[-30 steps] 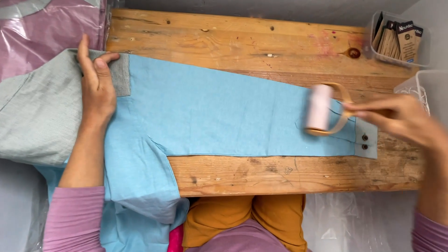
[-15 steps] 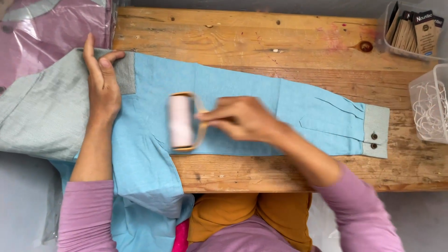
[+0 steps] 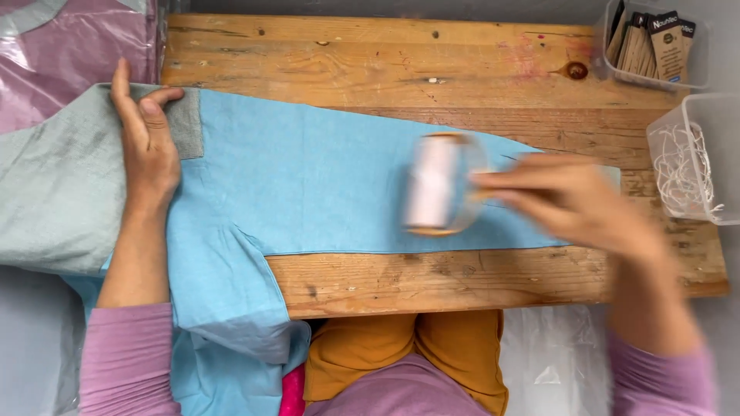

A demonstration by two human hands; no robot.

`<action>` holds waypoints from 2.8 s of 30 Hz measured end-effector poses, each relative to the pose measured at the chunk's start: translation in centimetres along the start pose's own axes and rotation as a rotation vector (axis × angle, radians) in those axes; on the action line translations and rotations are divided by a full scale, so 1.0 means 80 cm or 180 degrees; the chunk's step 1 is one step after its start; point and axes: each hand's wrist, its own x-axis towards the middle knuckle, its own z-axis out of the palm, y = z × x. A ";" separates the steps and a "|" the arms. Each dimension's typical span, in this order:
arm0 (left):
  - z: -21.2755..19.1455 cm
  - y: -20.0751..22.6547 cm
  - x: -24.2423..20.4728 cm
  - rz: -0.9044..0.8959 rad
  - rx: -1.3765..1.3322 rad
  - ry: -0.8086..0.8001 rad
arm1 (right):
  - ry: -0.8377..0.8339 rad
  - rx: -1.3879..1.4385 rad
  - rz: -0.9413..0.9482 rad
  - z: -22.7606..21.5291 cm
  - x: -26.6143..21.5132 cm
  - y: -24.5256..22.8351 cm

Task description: The person uses a lint roller to remove lint from a light blue shirt laid on a wooden table. They roll the tool over the front, sleeves, and back of the shirt, then fold the shirt and continue rolling the folded surface.

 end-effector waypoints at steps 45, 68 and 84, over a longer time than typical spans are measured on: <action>0.003 0.002 -0.003 0.0060 0.0248 0.0007 | 0.0971 0.0522 0.1181 0.007 -0.096 0.003; 0.004 -0.003 0.002 0.0010 0.0225 0.0069 | 0.0536 -0.0002 0.0740 0.047 0.043 -0.033; 0.000 -0.008 0.004 -0.0075 0.0295 -0.0069 | 0.0880 0.1292 -0.0472 0.150 0.154 -0.081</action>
